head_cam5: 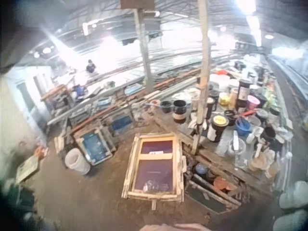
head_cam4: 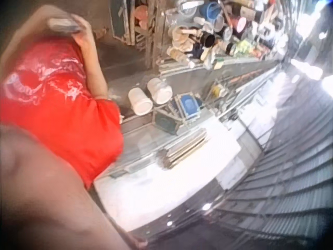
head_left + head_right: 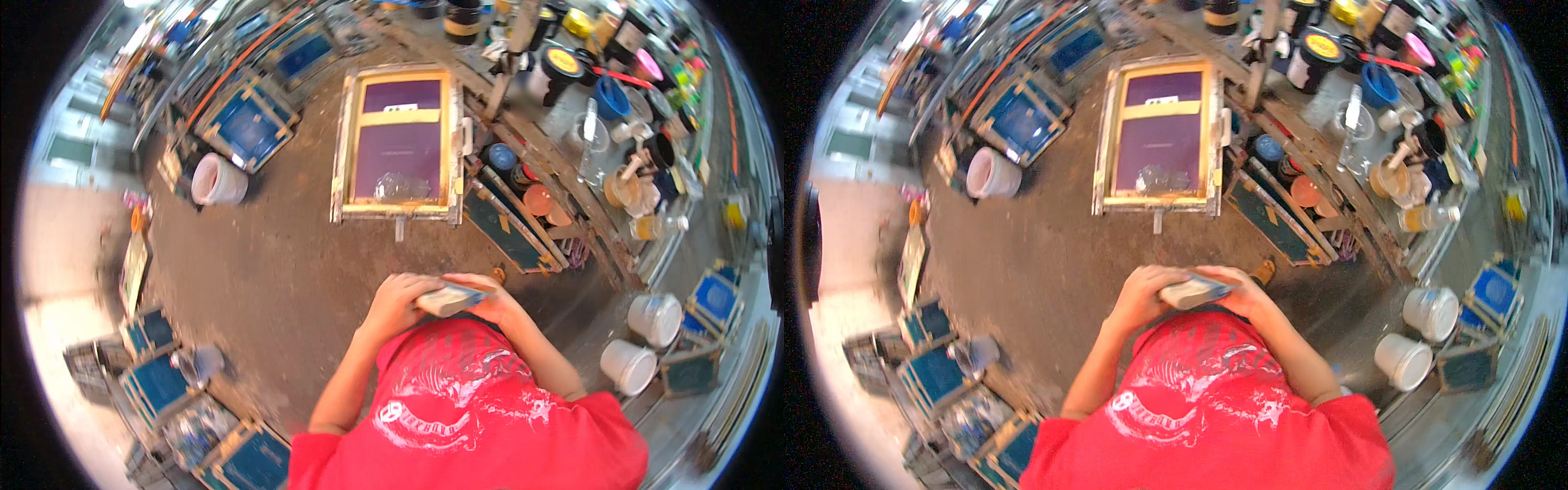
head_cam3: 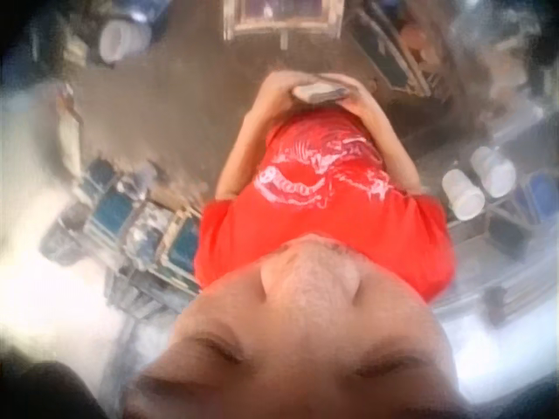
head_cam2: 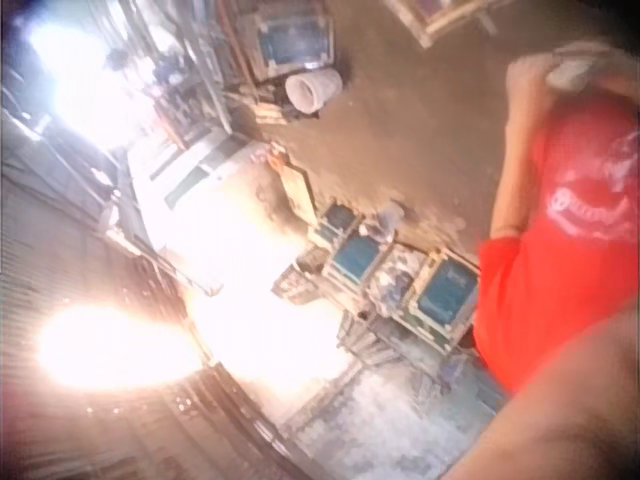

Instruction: The person pours ink onto a screen printing frame and uses a squeegee to spread it across the mesh. They then move to a conveyor line, position the frame over a garment, and pull the squeegee to transfer the ink. Finally, they lift the frame and inspect the printed garment.

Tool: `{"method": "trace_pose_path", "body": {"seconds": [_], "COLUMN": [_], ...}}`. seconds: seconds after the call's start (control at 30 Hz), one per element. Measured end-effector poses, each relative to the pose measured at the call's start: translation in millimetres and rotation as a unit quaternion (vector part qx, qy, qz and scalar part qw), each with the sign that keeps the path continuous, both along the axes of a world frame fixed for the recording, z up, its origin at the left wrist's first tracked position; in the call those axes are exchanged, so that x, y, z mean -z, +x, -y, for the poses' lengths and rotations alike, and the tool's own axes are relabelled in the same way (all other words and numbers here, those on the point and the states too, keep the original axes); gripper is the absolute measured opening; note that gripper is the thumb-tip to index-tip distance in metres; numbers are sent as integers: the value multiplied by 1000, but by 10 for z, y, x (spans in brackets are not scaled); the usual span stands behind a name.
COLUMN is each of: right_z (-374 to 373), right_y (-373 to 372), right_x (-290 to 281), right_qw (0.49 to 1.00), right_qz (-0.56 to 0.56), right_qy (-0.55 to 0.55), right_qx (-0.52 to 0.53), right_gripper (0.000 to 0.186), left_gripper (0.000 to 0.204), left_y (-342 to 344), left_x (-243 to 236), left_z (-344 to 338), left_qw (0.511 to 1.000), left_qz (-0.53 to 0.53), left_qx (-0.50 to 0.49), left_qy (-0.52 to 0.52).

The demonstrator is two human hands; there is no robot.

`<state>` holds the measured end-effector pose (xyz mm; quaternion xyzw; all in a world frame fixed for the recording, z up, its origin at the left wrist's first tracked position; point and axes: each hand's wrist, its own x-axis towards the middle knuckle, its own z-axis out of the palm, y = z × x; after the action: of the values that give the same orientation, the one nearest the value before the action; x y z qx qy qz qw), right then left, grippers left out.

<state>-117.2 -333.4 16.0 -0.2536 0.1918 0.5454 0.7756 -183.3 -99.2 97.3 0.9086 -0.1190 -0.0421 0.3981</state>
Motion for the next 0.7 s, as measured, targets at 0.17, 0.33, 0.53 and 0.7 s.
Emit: {"method": "trace_pose_path", "body": {"seconds": [0.17, 0.33, 0.53, 0.7], "right_z": [-589, -729, -730, -550], "right_y": [83, 336, 629, 890], "right_x": [107, 37, 243, 348], "right_qw": [986, 978, 980, 973], "right_qz": [56, 72, 118, 100], "right_qy": [-118, -146, -147, -207], "right_qx": [-100, -131, -58, 2], "right_gripper": [20, 24, 33, 24], "left_gripper": [49, 36, 35, 33], "left_y": [-224, -263, 354, 1432], "left_x": [176, 441, 557, 998], "left_z": [-441, -453, -888, -1601], "left_qw": [990, 952, 836, 921], "left_qz": [-48, -71, -73, -63], "left_qx": [-93, -192, -438, -371], "left_qy": [-94, -229, -324, -105]}}
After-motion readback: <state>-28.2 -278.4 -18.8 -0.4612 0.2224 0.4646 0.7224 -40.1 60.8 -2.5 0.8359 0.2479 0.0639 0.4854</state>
